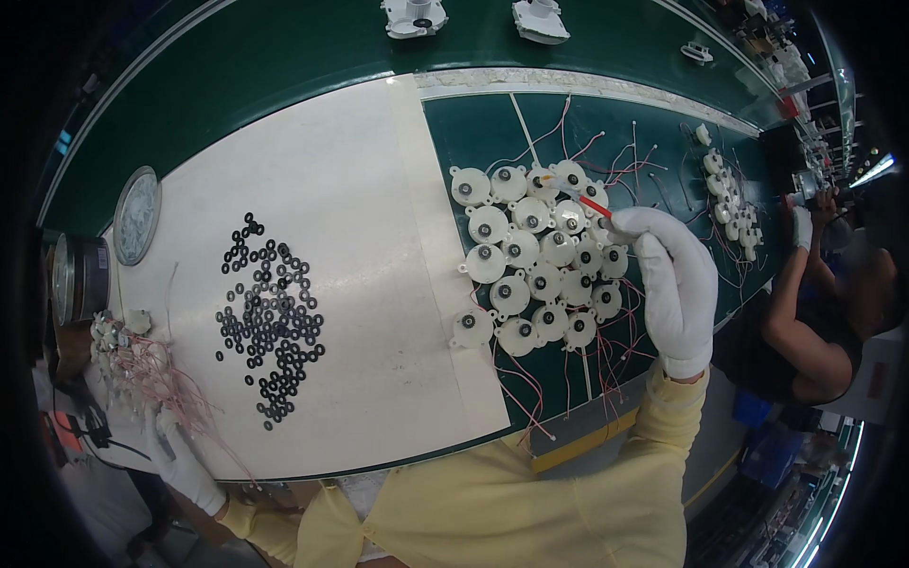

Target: The person assembles small white electronic components by inserting black washers into the center of each unit. They use a small brush to apply a white substance to the components and place them on a green board.

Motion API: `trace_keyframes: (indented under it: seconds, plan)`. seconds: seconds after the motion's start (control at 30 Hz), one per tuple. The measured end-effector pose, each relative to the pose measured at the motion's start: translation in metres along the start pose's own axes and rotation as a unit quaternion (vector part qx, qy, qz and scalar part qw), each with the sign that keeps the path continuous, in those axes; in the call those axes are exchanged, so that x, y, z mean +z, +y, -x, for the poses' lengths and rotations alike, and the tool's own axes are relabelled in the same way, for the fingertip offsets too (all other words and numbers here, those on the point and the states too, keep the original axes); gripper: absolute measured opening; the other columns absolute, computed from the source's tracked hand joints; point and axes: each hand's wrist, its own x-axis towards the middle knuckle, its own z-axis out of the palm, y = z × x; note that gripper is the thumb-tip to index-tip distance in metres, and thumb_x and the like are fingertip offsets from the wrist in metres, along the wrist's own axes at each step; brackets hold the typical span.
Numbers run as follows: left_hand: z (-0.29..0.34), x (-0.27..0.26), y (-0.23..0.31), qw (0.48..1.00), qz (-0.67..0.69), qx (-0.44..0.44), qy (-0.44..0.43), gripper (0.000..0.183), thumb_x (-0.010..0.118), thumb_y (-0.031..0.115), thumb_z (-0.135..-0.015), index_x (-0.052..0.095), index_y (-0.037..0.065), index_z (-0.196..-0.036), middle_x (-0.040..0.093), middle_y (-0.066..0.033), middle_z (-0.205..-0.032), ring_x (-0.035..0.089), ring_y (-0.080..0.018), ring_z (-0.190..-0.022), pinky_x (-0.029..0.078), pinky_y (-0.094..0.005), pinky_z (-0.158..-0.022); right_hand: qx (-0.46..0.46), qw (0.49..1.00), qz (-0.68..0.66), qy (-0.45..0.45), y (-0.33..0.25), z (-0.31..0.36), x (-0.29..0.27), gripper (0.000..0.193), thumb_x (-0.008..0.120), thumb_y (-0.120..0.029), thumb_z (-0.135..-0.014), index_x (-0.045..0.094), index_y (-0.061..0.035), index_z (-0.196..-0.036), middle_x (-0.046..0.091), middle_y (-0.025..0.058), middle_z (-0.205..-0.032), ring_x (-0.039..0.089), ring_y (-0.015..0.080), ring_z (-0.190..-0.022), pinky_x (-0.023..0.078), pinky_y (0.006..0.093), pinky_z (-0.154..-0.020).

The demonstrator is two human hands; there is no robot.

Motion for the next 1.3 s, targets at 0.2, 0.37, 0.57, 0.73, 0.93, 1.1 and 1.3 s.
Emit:
trace_keyframes:
  seconds: [0.2, 0.37, 0.57, 0.73, 0.93, 1.1, 1.3]
  plan:
    - [-0.001, 0.002, -0.003, 1.000, 0.004, 0.002, 0.003, 0.035, 0.052, 0.000, -0.096, 0.053, -0.003, -0.131, 0.055, -0.0129, -0.129, 0.053, -0.0201, -0.115, 0.042, -0.0330, -0.101, 0.010, 1.000, -0.011, -0.003, 0.002, -0.001, 0.004, 0.021, 0.046, -0.001, -0.096, 0.061, 0.0051, -0.108, 0.066, 0.0133, -0.102, 0.065, 0.0190, -0.092, 0.049, 0.0294, -0.085]
    - [0.000, -0.001, 0.006, 0.996, -0.075, 0.044, 0.005, 0.035, 0.052, 0.000, -0.096, 0.053, -0.004, -0.130, 0.057, -0.0132, -0.129, 0.052, -0.0218, -0.118, 0.040, -0.0334, -0.102, 0.001, 1.000, 0.019, -0.014, 0.001, 0.003, -0.004, 0.021, 0.046, -0.002, -0.096, 0.061, 0.0052, -0.108, 0.066, 0.0135, -0.103, 0.065, 0.0187, -0.092, 0.049, 0.0292, -0.084]
    - [-0.001, 0.003, 0.007, 0.998, -0.050, 0.035, 0.008, 0.035, 0.053, 0.001, -0.096, 0.053, -0.004, -0.130, 0.058, -0.0129, -0.128, 0.052, -0.0215, -0.118, 0.040, -0.0331, -0.102, 0.000, 1.000, 0.005, 0.003, 0.000, 0.000, 0.004, 0.020, 0.047, -0.002, -0.095, 0.062, 0.0041, -0.107, 0.067, 0.0131, -0.103, 0.064, 0.0192, -0.090, 0.049, 0.0294, -0.083]
    - [0.000, 0.001, 0.004, 1.000, 0.007, -0.010, 0.004, 0.035, 0.052, 0.000, -0.096, 0.053, -0.004, -0.130, 0.057, -0.0123, -0.129, 0.052, -0.0201, -0.116, 0.041, -0.0321, -0.101, -0.046, 0.997, 0.057, -0.019, 0.000, 0.000, 0.003, 0.020, 0.049, -0.001, -0.093, 0.063, 0.0022, -0.107, 0.067, 0.0133, -0.104, 0.064, 0.0215, -0.089, 0.049, 0.0304, -0.083]
    - [0.000, 0.002, 0.004, 1.000, -0.022, 0.011, 0.010, 0.036, 0.052, -0.001, -0.096, 0.052, -0.004, -0.131, 0.057, -0.0121, -0.128, 0.053, -0.0200, -0.114, 0.042, -0.0318, -0.100, -0.016, 0.999, 0.030, 0.003, -0.004, 0.001, 0.001, 0.020, 0.049, -0.002, -0.093, 0.063, 0.0018, -0.107, 0.067, 0.0125, -0.104, 0.063, 0.0207, -0.092, 0.049, 0.0303, -0.083]
    - [-0.001, 0.000, 0.006, 1.000, -0.017, 0.005, -0.006, 0.035, 0.053, 0.007, -0.097, 0.052, -0.004, -0.131, 0.057, -0.0126, -0.130, 0.049, -0.0213, -0.123, 0.037, -0.0334, -0.106, -0.032, 0.998, 0.056, -0.025, -0.004, -0.003, 0.005, 0.021, 0.048, -0.001, -0.093, 0.063, 0.0029, -0.108, 0.066, 0.0135, -0.104, 0.063, 0.0207, -0.089, 0.049, 0.0305, -0.082]
    - [0.001, 0.001, 0.001, 1.000, 0.016, -0.014, 0.006, 0.037, 0.052, 0.002, -0.096, 0.051, -0.004, -0.132, 0.056, -0.0129, -0.130, 0.052, -0.0206, -0.118, 0.040, -0.0326, -0.102, 0.001, 0.999, 0.049, 0.006, -0.004, 0.012, -0.010, 0.025, 0.045, -0.003, -0.095, 0.061, 0.0059, -0.112, 0.066, 0.0145, -0.104, 0.064, 0.0198, -0.093, 0.049, 0.0305, -0.086]
